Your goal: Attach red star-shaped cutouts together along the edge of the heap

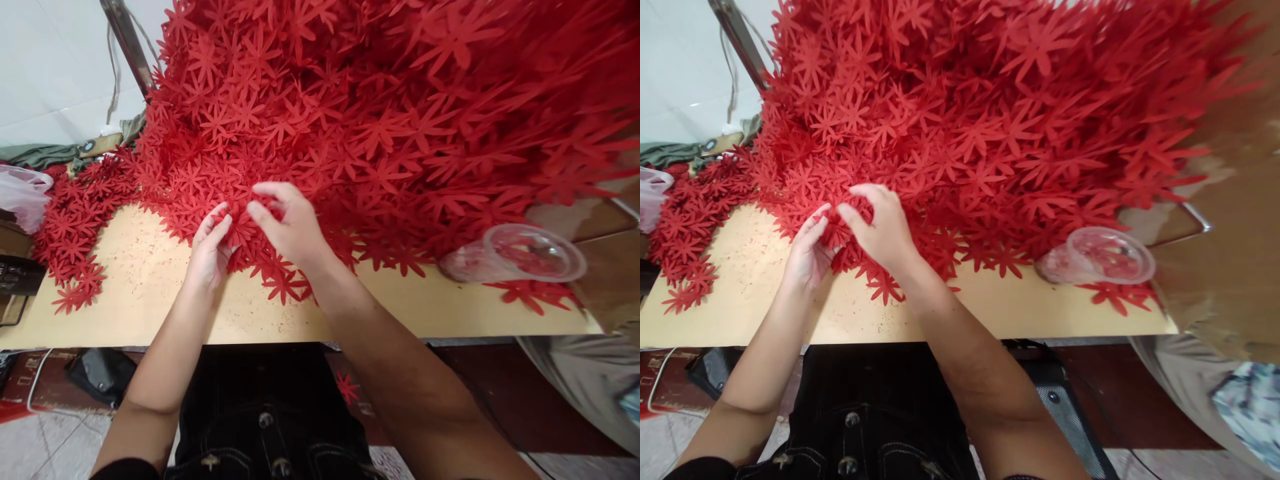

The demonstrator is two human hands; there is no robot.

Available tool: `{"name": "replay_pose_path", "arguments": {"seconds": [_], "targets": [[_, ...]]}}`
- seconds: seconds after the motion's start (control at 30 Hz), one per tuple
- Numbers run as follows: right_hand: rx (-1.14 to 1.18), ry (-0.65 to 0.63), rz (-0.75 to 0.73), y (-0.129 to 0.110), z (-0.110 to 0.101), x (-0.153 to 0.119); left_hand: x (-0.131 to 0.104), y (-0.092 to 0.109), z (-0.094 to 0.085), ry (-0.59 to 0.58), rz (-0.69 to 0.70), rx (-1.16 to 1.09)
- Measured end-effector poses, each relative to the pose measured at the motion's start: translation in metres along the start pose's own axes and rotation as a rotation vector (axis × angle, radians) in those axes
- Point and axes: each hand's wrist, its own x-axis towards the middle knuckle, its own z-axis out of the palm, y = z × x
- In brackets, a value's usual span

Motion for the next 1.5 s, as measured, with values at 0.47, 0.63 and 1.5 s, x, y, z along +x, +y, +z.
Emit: {"name": "replay_pose_path", "arguments": {"seconds": [0.47, 0.63, 1.5], "targets": [[-0.053, -0.087, 0.165, -0.004, 0.011, -0.003, 0.0, -0.005, -0.004, -0.11, -0.011, 0.107], [-0.003, 0.043, 0.175, -0.002, 0.015, -0.003, 0.006, -0.009, -0.009, -0.121, 0.043, 0.162], [0.306, 0.088, 0.284, -0.011, 0.03, -0.009, -0.004, -0.008, 0.002, -0.12, -0.011, 0.112]]}}
